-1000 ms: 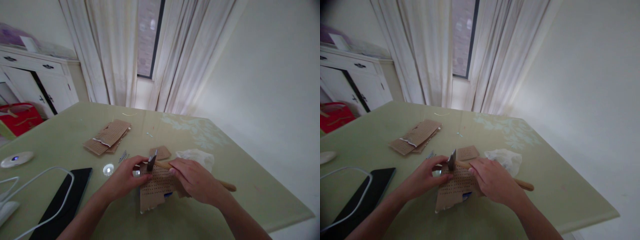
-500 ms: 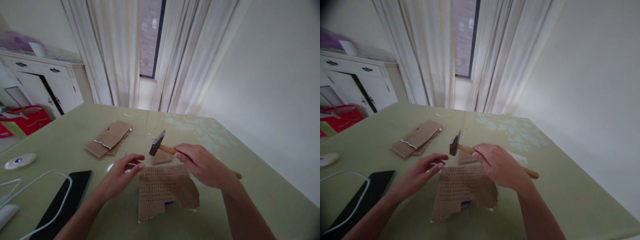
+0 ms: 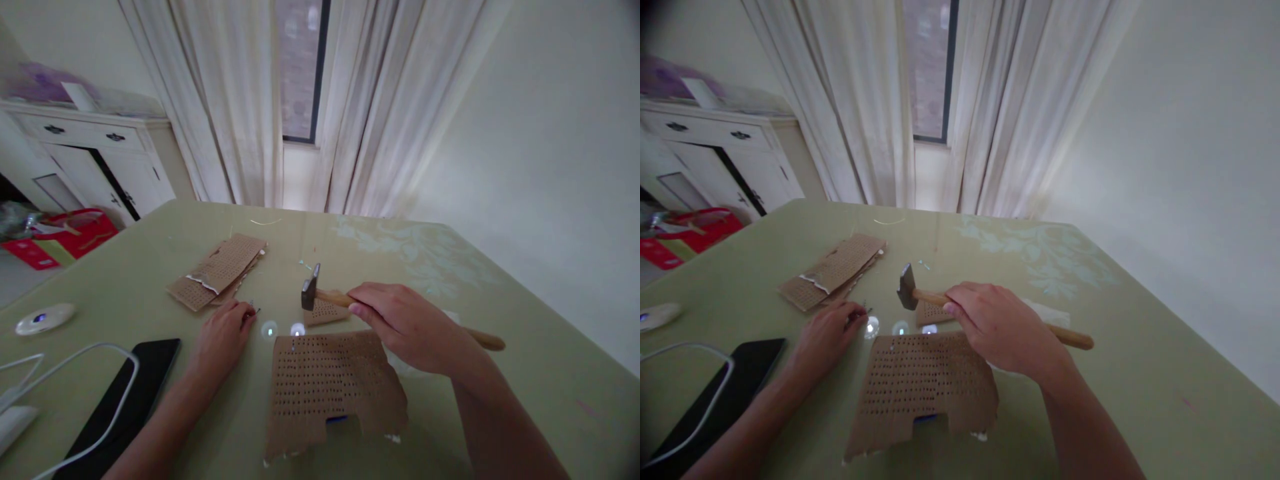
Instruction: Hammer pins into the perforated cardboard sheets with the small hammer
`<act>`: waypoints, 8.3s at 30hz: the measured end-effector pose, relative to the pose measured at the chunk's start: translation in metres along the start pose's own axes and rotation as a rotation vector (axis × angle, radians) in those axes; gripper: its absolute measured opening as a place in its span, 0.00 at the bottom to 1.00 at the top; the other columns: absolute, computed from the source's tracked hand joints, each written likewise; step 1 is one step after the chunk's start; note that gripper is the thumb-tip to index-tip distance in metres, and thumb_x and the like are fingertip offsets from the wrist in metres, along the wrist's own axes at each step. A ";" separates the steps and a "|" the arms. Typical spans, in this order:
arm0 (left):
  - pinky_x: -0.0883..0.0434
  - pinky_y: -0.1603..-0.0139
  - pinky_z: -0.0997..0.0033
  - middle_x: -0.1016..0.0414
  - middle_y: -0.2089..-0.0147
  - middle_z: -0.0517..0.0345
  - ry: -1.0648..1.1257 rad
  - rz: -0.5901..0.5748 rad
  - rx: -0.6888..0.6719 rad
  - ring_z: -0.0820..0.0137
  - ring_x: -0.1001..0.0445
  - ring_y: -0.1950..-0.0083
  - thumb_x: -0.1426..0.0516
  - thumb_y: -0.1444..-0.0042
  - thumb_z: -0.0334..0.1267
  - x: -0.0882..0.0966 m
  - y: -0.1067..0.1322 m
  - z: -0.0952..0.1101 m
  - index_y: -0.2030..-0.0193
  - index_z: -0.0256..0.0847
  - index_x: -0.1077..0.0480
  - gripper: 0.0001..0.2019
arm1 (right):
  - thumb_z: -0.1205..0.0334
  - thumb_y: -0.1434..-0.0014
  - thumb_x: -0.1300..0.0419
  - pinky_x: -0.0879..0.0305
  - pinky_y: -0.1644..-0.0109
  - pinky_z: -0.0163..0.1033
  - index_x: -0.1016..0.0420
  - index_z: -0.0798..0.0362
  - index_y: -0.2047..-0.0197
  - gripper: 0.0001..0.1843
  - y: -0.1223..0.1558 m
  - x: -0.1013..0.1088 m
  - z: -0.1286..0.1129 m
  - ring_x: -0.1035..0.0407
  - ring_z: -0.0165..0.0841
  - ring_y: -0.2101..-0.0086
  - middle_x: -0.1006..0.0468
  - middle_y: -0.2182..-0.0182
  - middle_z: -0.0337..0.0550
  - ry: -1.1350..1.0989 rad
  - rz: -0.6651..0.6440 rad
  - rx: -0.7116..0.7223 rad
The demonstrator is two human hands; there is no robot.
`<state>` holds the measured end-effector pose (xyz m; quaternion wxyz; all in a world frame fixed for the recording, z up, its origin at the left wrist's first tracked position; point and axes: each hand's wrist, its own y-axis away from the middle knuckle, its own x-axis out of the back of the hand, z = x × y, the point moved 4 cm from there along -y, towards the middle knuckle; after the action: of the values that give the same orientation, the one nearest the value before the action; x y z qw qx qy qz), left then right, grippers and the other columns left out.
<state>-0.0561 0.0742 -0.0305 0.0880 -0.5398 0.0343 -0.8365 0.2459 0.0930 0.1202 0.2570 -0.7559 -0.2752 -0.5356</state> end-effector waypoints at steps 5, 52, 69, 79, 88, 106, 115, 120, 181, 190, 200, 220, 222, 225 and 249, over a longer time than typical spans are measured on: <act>0.26 0.52 0.57 0.20 0.60 0.46 -0.024 0.025 -0.005 0.54 0.20 0.56 0.47 0.33 0.38 -0.004 0.001 0.002 0.63 0.43 0.26 0.11 | 0.61 0.20 0.49 0.36 0.53 0.44 0.23 0.51 0.55 0.14 -0.001 -0.002 0.003 0.25 0.39 0.61 0.17 0.60 0.45 0.005 -0.016 -0.003; 0.29 0.62 0.69 0.16 0.65 0.61 0.576 0.063 -0.435 0.66 0.24 0.63 0.38 0.29 0.38 0.024 0.042 0.077 0.58 0.48 0.18 0.07 | 0.58 0.19 0.47 0.37 0.54 0.40 0.20 0.52 0.53 0.15 0.010 0.019 -0.015 0.27 0.36 0.62 0.18 0.61 0.43 -0.232 -0.039 0.134; 0.26 0.64 0.73 0.19 0.57 0.55 0.640 -0.023 -0.368 0.67 0.22 0.58 0.38 0.30 0.40 0.023 0.041 0.076 0.63 0.47 0.17 0.09 | 0.58 0.20 0.46 0.36 0.54 0.40 0.19 0.52 0.54 0.15 0.011 0.014 -0.016 0.27 0.36 0.63 0.18 0.62 0.44 -0.179 -0.113 0.137; 0.27 0.60 0.70 0.18 0.61 0.58 0.667 -0.040 -0.301 0.65 0.24 0.61 0.29 0.40 0.42 0.019 0.037 0.069 0.58 0.48 0.16 0.06 | 0.56 0.20 0.46 0.33 0.49 0.42 0.17 0.52 0.49 0.16 0.006 0.009 -0.009 0.24 0.39 0.58 0.15 0.58 0.47 -0.211 -0.136 0.137; 0.33 0.69 0.73 0.19 0.65 0.61 0.648 -0.044 -0.228 0.68 0.29 0.68 0.27 0.46 0.43 0.018 0.038 0.065 0.51 0.49 0.17 0.15 | 0.60 0.21 0.45 0.34 0.50 0.42 0.16 0.54 0.51 0.15 0.000 -0.003 -0.006 0.24 0.38 0.58 0.15 0.59 0.46 -0.193 -0.229 0.109; 0.26 0.54 0.60 0.13 0.57 0.52 0.125 0.134 0.004 0.55 0.18 0.57 0.41 0.38 0.48 0.023 0.002 -0.009 0.60 0.46 0.18 0.12 | 0.57 0.21 0.45 0.39 0.57 0.40 0.19 0.53 0.59 0.17 0.010 0.020 0.013 0.27 0.36 0.63 0.17 0.64 0.42 -0.233 -0.065 0.056; 0.27 0.49 0.54 0.19 0.60 0.47 0.034 0.080 -0.099 0.53 0.22 0.55 0.45 0.36 0.40 0.001 -0.003 0.002 0.65 0.44 0.23 0.10 | 0.59 0.22 0.45 0.38 0.56 0.40 0.18 0.52 0.58 0.16 0.006 0.018 0.007 0.28 0.34 0.64 0.17 0.64 0.41 -0.234 -0.090 0.070; 0.27 0.56 0.61 0.18 0.59 0.52 0.456 0.197 -0.103 0.60 0.24 0.59 0.44 0.31 0.46 0.018 0.005 0.025 0.53 0.43 0.23 0.12 | 0.58 0.22 0.44 0.36 0.53 0.41 0.17 0.52 0.53 0.15 0.007 0.019 0.009 0.26 0.36 0.62 0.15 0.60 0.44 -0.205 -0.090 0.066; 0.23 0.62 0.72 0.17 0.55 0.55 0.606 -0.070 -0.404 0.64 0.19 0.54 0.38 0.31 0.41 0.020 0.034 0.084 0.60 0.49 0.15 0.08 | 0.61 0.22 0.42 0.36 0.54 0.38 0.16 0.52 0.50 0.12 0.010 0.017 -0.004 0.26 0.35 0.62 0.16 0.61 0.42 -0.246 -0.089 0.188; 0.21 0.51 0.64 0.17 0.51 0.55 0.662 -0.129 -0.316 0.61 0.19 0.51 0.29 0.41 0.42 0.014 0.034 0.078 0.59 0.50 0.14 0.05 | 0.59 0.23 0.42 0.34 0.53 0.40 0.14 0.52 0.51 0.14 0.010 0.014 0.001 0.25 0.37 0.62 0.15 0.63 0.44 -0.240 -0.147 0.129; 0.22 0.56 0.67 0.17 0.51 0.55 0.718 -0.169 -0.239 0.59 0.20 0.49 0.30 0.44 0.39 0.010 0.034 0.078 0.56 0.49 0.16 0.09 | 0.61 0.24 0.41 0.34 0.54 0.40 0.13 0.54 0.50 0.13 0.003 0.003 0.003 0.24 0.37 0.62 0.14 0.61 0.46 -0.249 -0.233 0.127; 0.26 0.46 0.57 0.18 0.55 0.45 -0.180 -0.063 0.018 0.54 0.19 0.51 0.48 0.31 0.39 0.005 -0.007 -0.004 0.60 0.40 0.23 0.12 | 0.57 0.23 0.42 0.33 0.52 0.41 0.14 0.51 0.50 0.14 0.010 0.023 0.014 0.23 0.38 0.60 0.13 0.58 0.45 -0.239 -0.061 0.092; 0.27 0.44 0.54 0.19 0.53 0.41 -0.219 -0.055 -0.007 0.51 0.21 0.48 0.49 0.30 0.39 0.003 -0.007 -0.001 0.59 0.39 0.23 0.14 | 0.57 0.23 0.42 0.33 0.51 0.41 0.14 0.51 0.49 0.15 0.010 0.021 0.014 0.22 0.39 0.59 0.13 0.58 0.46 -0.236 -0.066 0.093; 0.27 0.43 0.55 0.19 0.53 0.43 -0.252 -0.064 -0.039 0.51 0.21 0.48 0.48 0.30 0.39 0.000 -0.006 0.001 0.58 0.40 0.24 0.12 | 0.57 0.22 0.43 0.33 0.52 0.41 0.14 0.51 0.50 0.15 0.009 0.019 0.015 0.22 0.39 0.59 0.13 0.58 0.46 -0.237 -0.087 0.089; 0.28 0.44 0.52 0.21 0.52 0.41 -0.259 -0.026 -0.111 0.48 0.23 0.47 0.51 0.27 0.37 -0.011 -0.006 0.003 0.56 0.38 0.24 0.14 | 0.45 0.19 0.52 0.42 0.62 0.40 0.31 0.49 0.61 0.22 0.013 0.014 0.013 0.30 0.37 0.66 0.27 0.70 0.39 -0.104 0.055 -0.087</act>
<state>-0.0492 0.0826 -0.0385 0.0507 -0.6477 0.0618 -0.7577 0.2680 0.0944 0.1283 0.2241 -0.8004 -0.2438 -0.4997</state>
